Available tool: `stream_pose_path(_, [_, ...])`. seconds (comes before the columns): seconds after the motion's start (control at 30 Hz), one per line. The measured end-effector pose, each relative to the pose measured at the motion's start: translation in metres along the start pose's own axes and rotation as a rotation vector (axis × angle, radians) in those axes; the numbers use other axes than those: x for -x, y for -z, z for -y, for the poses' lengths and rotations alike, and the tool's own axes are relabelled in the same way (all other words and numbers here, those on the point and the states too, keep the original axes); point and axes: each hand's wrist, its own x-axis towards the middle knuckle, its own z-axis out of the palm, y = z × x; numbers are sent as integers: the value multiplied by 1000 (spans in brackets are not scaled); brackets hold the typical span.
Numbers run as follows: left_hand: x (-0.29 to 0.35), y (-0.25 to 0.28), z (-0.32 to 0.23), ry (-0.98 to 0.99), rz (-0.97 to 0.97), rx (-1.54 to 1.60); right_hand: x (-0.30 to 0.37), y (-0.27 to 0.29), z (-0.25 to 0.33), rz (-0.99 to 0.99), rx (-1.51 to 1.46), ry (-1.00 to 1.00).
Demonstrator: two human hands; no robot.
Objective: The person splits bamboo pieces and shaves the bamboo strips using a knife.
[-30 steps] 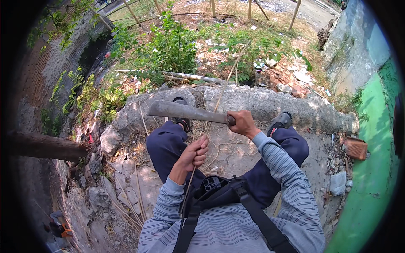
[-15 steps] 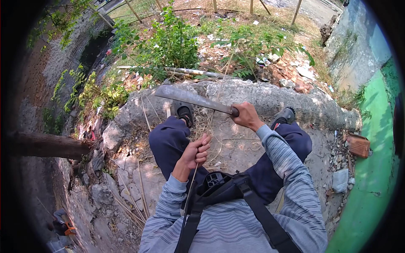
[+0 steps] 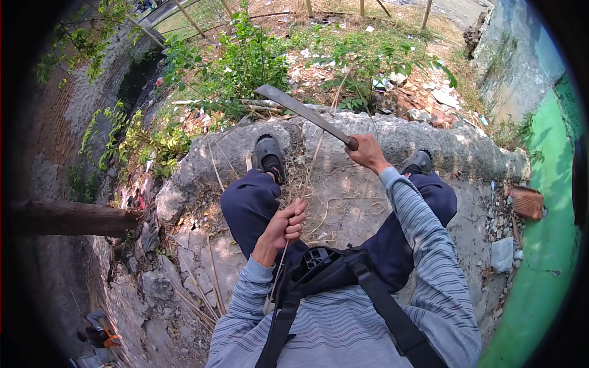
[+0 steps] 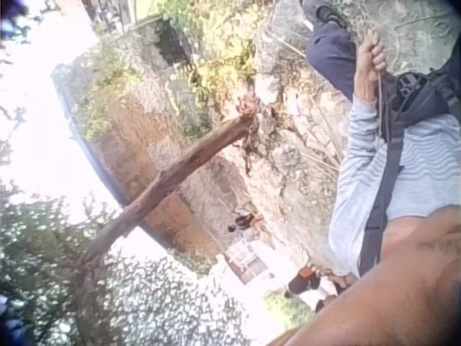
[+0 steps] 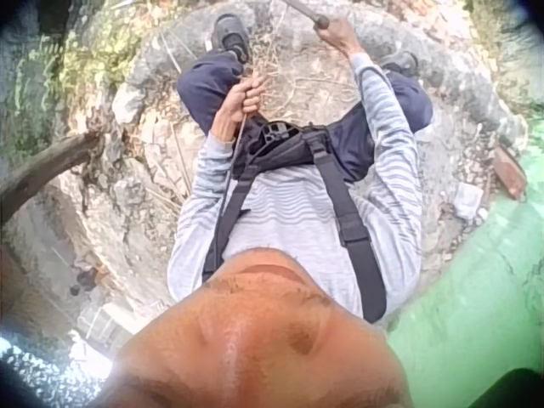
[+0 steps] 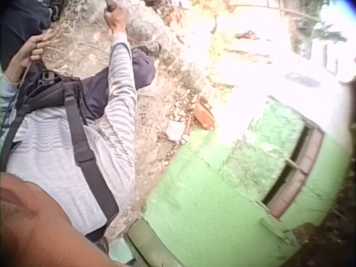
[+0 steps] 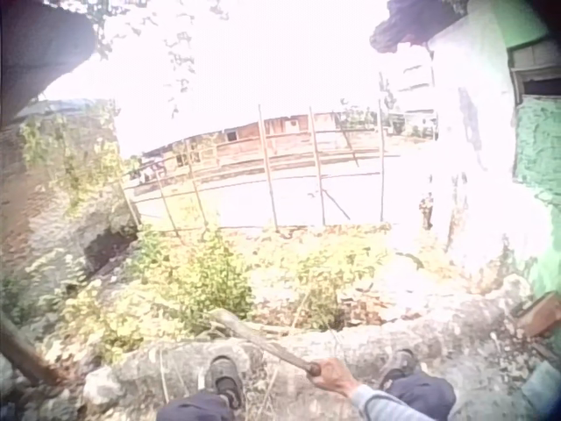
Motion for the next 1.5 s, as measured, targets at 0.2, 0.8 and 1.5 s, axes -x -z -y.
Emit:
stream_pose_path(0.2, [4, -3, -4, -4, -12, -74, 13, -11, 11, 14, -5, 197])
stream_pose_path(0.8, [91, 2, 11, 54, -138, -269, -17, 21, -38, -158, 264, 181])
stream_pose_path(1.5, [199, -16, 42, -286, -863, -909, 6, 10, -91, 247, 424, -373])
